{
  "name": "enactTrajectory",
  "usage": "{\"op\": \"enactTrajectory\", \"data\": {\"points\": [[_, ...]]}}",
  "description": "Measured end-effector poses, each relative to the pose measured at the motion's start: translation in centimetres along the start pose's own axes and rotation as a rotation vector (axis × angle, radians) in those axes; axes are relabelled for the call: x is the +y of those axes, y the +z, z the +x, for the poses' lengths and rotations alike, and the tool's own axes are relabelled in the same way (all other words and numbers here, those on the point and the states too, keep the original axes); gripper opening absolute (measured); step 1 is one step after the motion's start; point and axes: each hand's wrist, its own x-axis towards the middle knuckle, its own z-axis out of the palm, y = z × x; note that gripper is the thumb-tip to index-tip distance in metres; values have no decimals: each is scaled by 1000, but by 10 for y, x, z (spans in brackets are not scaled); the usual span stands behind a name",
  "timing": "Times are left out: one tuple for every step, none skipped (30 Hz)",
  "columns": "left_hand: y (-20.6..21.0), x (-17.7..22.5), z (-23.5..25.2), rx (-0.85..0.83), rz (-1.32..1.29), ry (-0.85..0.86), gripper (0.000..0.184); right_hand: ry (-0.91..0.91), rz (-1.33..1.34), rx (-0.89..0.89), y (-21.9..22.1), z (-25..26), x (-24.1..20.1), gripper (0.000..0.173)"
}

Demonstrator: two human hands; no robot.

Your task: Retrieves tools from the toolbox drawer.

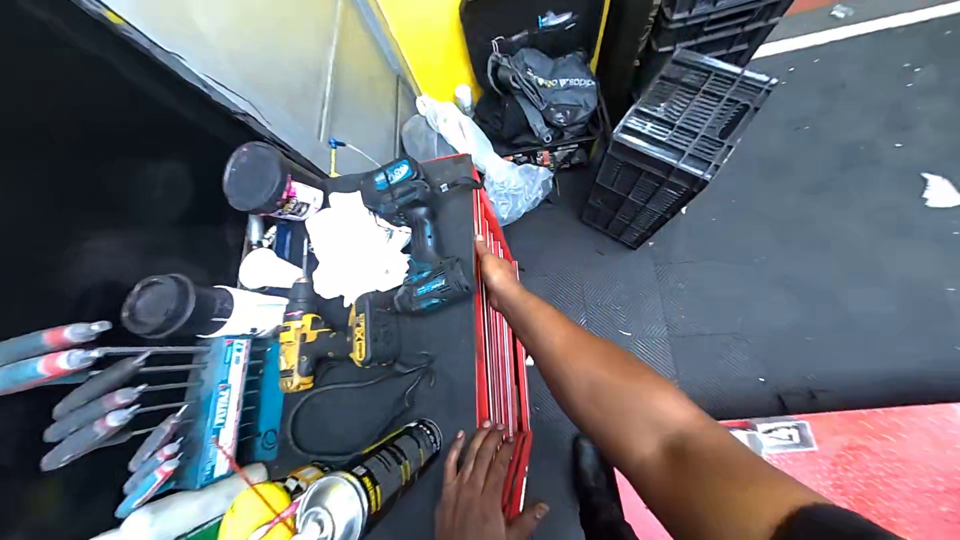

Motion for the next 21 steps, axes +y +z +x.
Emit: {"op": "enactTrajectory", "data": {"points": [[0,0,-1,5,-8,-4,87,-34,-76,23,-6,4,3,72],[-1,1,-2,13,-17,-3,88,-60,-132,48,-16,8,7,68],[-1,0,-1,23,-31,-1,89,-80,-152,61,-31,12,9,66],[-1,1,-1,32,-47,1,90,-95,-157,76,-52,13,11,66],[0,2,-2,47,-61,5,90,-113,-155,106,-76,13,14,67],[0,1,-1,60,-73,5,90,-142,-156,153,-102,13,16,70],[0,1,-1,70,-78,5,90,-162,-159,205,-131,12,17,71],[-1,1,-2,78,-86,10,91,-170,-141,253,-160,10,22,72],[-2,0,-2,74,-93,15,90,-167,-116,277,-190,8,28,73],[-2,0,-2,69,-99,19,89,-158,-101,276,-220,4,37,75],[-2,0,-3,65,-98,25,89,-148,-87,244,-243,-4,48,76],[-1,0,-4,59,-98,29,90,-145,-89,199,-260,-15,61,76],[-1,0,-3,52,-99,32,91,-148,-109,148,-270,-28,72,74],[-1,-1,-1,50,-93,35,91,-155,-126,99,-275,-38,80,71],[-1,-1,1,54,-87,40,90,-159,-126,69,-277,-47,88,66],[-2,0,1,56,-83,44,89,-161,-112,74,-278,-54,94,58],[-1,0,1,60,-84,48,88,-168,-103,95,-280,-60,97,52],[0,0,2,65,-87,52,87,-171,-100,115,-282,-64,97,48],[0,1,1,62,-86,54,86,-170,-110,127,-284,-67,97,46],[-1,1,1,52,-80,57,86,-174,-129,129,-285,-70,98,43],[-1,1,1,42,-72,57,86,-184,-151,118,-285,-71,97,41]]}}
